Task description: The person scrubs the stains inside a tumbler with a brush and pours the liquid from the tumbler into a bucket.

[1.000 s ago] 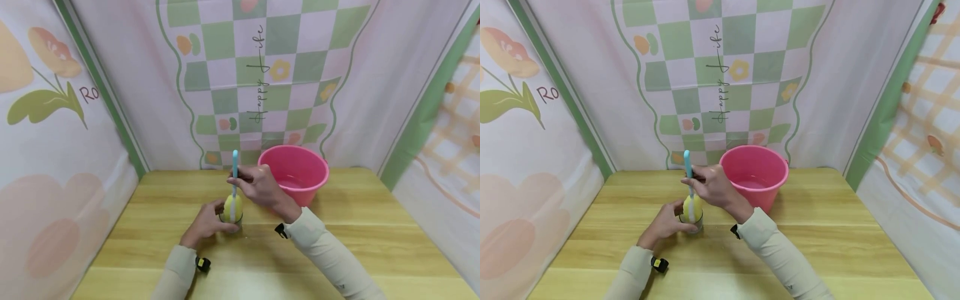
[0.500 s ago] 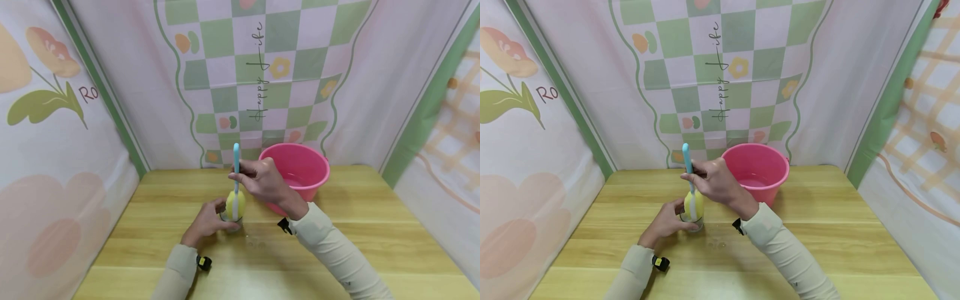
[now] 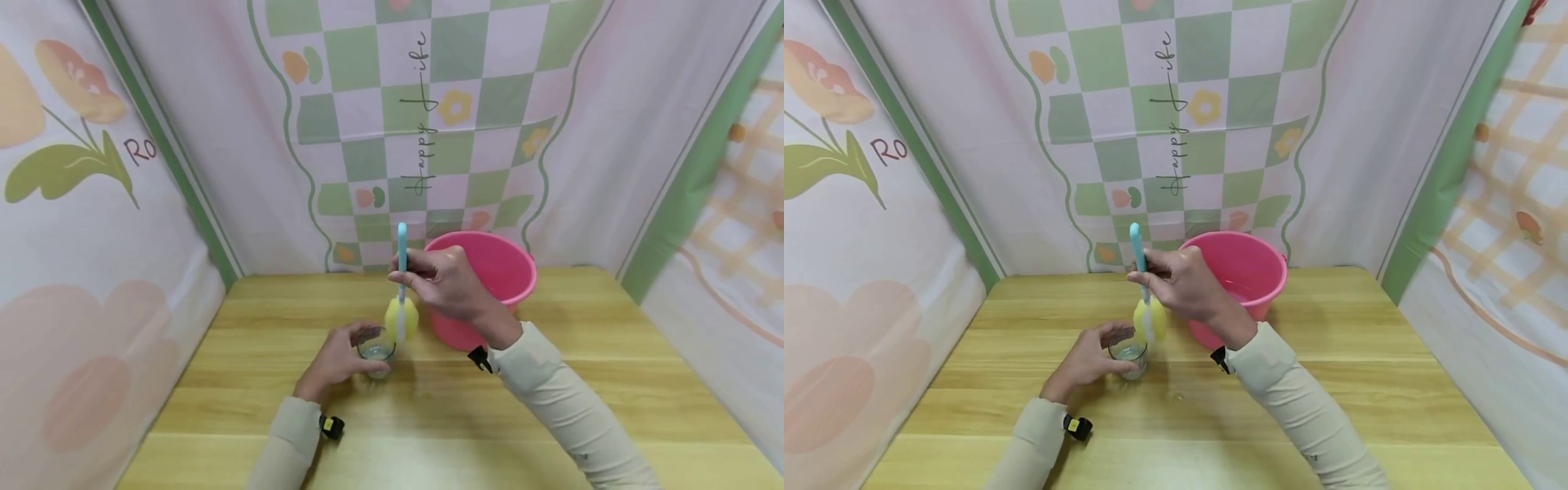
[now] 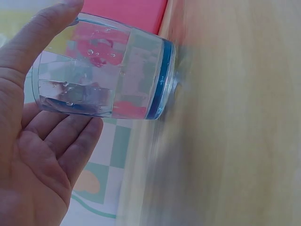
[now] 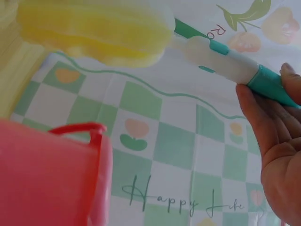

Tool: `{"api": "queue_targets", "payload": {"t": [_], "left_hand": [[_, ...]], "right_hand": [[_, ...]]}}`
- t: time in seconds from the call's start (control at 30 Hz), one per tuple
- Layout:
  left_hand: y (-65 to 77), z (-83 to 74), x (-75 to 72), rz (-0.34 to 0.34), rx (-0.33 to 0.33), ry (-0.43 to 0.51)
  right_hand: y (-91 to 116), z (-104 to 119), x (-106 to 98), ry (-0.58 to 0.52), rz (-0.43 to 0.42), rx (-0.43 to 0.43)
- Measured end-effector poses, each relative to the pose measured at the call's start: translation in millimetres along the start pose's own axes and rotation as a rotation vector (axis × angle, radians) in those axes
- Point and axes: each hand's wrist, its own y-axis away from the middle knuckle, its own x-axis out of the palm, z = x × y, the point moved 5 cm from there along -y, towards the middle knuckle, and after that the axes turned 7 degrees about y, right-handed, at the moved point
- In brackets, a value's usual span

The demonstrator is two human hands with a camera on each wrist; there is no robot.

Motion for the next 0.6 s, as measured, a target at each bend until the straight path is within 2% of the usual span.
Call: {"api": "queue_targets", "payload": {"t": [0.23, 0.4, 0.5, 0.6], "left_hand": [[-1.2, -1.0, 0.5, 0.001, 0.009, -0.01], [-1.2, -0.4, 1.1, 0.006, 0.018, -0.005], [-0.9, 0.3, 0.8, 0.001, 0.015, -0.003], [-0.5, 0.3, 0.9, 0.002, 0.021, 0.006]], "right_hand": [[2.1, 3.6, -6.9, 0.047, 0.036, -0.173], [16.0, 2.6, -0.2, 0.184, 0.106, -0.351], [27.5, 0.0, 6.7, 0.256, 0.183, -0.391], [41.6, -3.5, 15.0, 0.395, 0.273, -0.421]]}}
